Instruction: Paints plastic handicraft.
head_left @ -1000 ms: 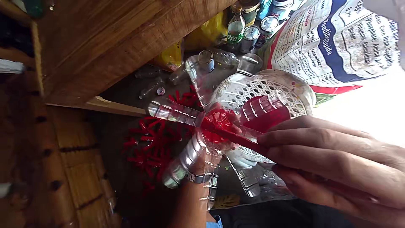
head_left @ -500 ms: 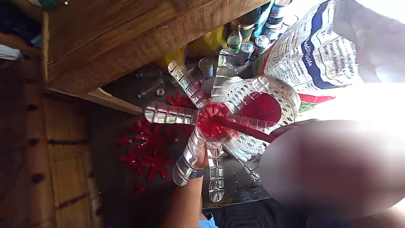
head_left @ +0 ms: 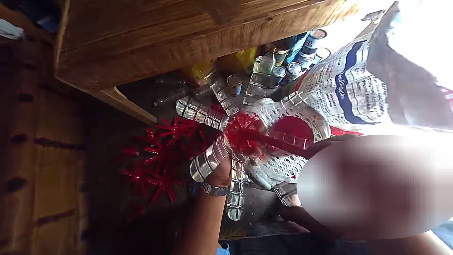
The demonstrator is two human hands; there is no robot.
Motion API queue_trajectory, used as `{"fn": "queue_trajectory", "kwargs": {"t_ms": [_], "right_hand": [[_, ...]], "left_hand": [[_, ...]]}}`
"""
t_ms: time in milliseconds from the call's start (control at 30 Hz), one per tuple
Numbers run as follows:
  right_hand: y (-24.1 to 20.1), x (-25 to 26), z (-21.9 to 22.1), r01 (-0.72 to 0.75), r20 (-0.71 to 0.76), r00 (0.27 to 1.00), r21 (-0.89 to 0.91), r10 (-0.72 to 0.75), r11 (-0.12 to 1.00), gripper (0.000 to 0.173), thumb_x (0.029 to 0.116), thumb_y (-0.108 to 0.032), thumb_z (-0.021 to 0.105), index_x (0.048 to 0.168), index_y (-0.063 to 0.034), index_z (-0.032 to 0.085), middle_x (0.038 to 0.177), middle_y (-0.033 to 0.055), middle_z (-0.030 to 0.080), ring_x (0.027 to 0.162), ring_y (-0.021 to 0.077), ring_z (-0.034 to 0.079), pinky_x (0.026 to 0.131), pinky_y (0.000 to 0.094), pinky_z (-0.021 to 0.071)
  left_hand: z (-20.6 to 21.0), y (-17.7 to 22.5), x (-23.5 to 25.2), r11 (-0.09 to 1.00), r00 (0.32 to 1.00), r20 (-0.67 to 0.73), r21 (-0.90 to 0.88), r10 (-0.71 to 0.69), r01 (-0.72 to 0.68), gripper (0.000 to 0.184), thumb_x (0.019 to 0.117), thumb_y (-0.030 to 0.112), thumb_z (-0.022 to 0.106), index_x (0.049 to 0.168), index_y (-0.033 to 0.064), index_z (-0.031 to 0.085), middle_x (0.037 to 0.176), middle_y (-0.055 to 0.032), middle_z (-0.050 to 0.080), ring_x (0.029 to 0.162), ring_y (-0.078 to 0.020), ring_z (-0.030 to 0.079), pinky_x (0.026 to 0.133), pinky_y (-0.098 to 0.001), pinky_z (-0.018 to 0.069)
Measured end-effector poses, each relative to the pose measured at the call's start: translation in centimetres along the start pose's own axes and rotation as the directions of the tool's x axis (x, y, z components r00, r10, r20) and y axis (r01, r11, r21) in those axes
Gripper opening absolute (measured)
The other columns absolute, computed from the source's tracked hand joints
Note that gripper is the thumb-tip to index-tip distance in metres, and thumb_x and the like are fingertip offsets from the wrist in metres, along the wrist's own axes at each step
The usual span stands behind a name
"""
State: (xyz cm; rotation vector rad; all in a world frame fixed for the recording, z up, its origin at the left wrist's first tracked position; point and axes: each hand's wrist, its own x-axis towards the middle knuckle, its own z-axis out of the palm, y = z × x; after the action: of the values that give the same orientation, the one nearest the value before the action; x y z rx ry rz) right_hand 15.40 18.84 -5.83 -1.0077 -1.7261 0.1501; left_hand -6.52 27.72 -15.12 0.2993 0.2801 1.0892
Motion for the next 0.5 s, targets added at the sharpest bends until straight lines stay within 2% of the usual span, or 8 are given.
{"fn": "queue_trajectory", "kwargs": {"t_ms": [67, 167, 267, 367, 400, 467, 500], "right_hand": [[0.5, -0.3, -0.3, -0.021, 0.014, 1.0, -0.001, 0.021, 1.0, 0.013, 0.1005, -0.021, 0.062, 0.107, -0.0105, 0.068, 0.103, 0.0048, 0.075, 0.099, 0.0167, 0.073, 0.085, 0.0318, 0.0617], [1.3, -1.5, -1.2, -0.073, -0.035, 0.997, -0.003, 0.073, 0.997, 0.014, 0.1004, -0.023, 0.062, 0.106, -0.0121, 0.068, 0.1, 0.0027, 0.075, 0.095, 0.0156, 0.073, 0.082, 0.0314, 0.0617], [1.9, -2.0, -2.6, -0.116, -0.113, 0.986, 0.03, 0.119, 0.993, 0.017, 0.1026, -0.028, 0.061, 0.108, -0.0143, 0.07, 0.102, 0.0, 0.075, 0.094, 0.0149, 0.073, 0.08, 0.0311, 0.0622], [2.0, -1.6, -4.8, -0.129, -0.237, 0.963, 0.014, 0.128, 0.992, 0.018, 0.1029, -0.03, 0.062, 0.112, -0.0177, 0.071, 0.106, -0.0028, 0.074, 0.098, 0.0166, 0.073, 0.084, 0.0351, 0.0629], [2.1, -1.4, -5.8, -0.12, -0.264, 0.958, 0.0, 0.116, 0.993, 0.019, 0.1031, -0.03, 0.062, 0.115, -0.0182, 0.07, 0.109, -0.0039, 0.074, 0.1, 0.0155, 0.073, 0.086, 0.0352, 0.0625], [2.0, -1.2, -7.4, -0.129, -0.291, 0.951, -0.053, 0.108, 0.99, 0.018, 0.105, -0.029, 0.059, 0.118, -0.0196, 0.068, 0.109, -0.0087, 0.073, 0.097, 0.0095, 0.072, 0.084, 0.0318, 0.0624], [2.0, -1.4, -8.0, -0.157, -0.292, 0.948, -0.087, 0.125, 0.984, 0.017, 0.1059, -0.028, 0.057, 0.116, -0.0191, 0.067, 0.107, -0.0108, 0.072, 0.093, 0.0053, 0.071, 0.081, 0.0283, 0.0624]], "left_hand": [[0.0, -0.2, 0.3, 1.0, 1.0, 0.004, 0.019, 0.006, -0.006, 0.04, 0.0904, 0.04, 0.072, 0.11, 0.0055, 0.068, 0.104, -0.018, 0.072, 0.091, -0.0289, 0.072, 0.079, -0.0411, 0.0617], [0.4, -0.8, 0.4, 0.998, 1.0, 0.026, 0.063, -0.014, 0.013, 0.04, 0.0839, 0.041, 0.078, 0.107, 0.0093, 0.073, 0.102, -0.0136, 0.074, 0.092, -0.0251, 0.073, 0.082, -0.0399, 0.0616], [0.1, -1.1, 1.0, 0.994, 0.998, 0.065, 0.106, -0.014, 0.007, 0.043, 0.0821, 0.044, 0.078, 0.109, 0.0111, 0.075, 0.103, -0.0111, 0.075, 0.095, -0.0231, 0.073, 0.085, -0.0402, 0.0608], [0.5, -0.7, 2.1, 0.976, 0.995, 0.097, 0.219, -0.008, -0.014, 0.064, 0.0764, 0.053, 0.081, 0.126, 0.0145, 0.068, 0.122, -0.0125, 0.07, 0.106, -0.026, 0.071, 0.081, -0.0381, 0.0621], [0.8, -0.6, 2.4, 0.972, 0.995, 0.1, 0.235, 0.001, -0.025, 0.066, 0.0777, 0.055, 0.079, 0.128, 0.0148, 0.066, 0.125, -0.0132, 0.068, 0.108, -0.0272, 0.07, 0.081, -0.0389, 0.062], [1.3, -0.3, 2.3, 0.97, 0.997, 0.043, 0.23, 0.067, -0.075, 0.054, 0.0829, 0.054, 0.074, 0.119, 0.0136, 0.07, 0.116, -0.0132, 0.071, 0.101, -0.0274, 0.072, 0.08, -0.042, 0.0618], [1.5, -0.1, 2.1, 0.965, 0.994, 0.019, 0.237, 0.111, -0.112, 0.049, 0.0895, 0.054, 0.067, 0.117, 0.0135, 0.07, 0.113, -0.0128, 0.072, 0.098, -0.0268, 0.072, 0.078, -0.043, 0.0621]]}}
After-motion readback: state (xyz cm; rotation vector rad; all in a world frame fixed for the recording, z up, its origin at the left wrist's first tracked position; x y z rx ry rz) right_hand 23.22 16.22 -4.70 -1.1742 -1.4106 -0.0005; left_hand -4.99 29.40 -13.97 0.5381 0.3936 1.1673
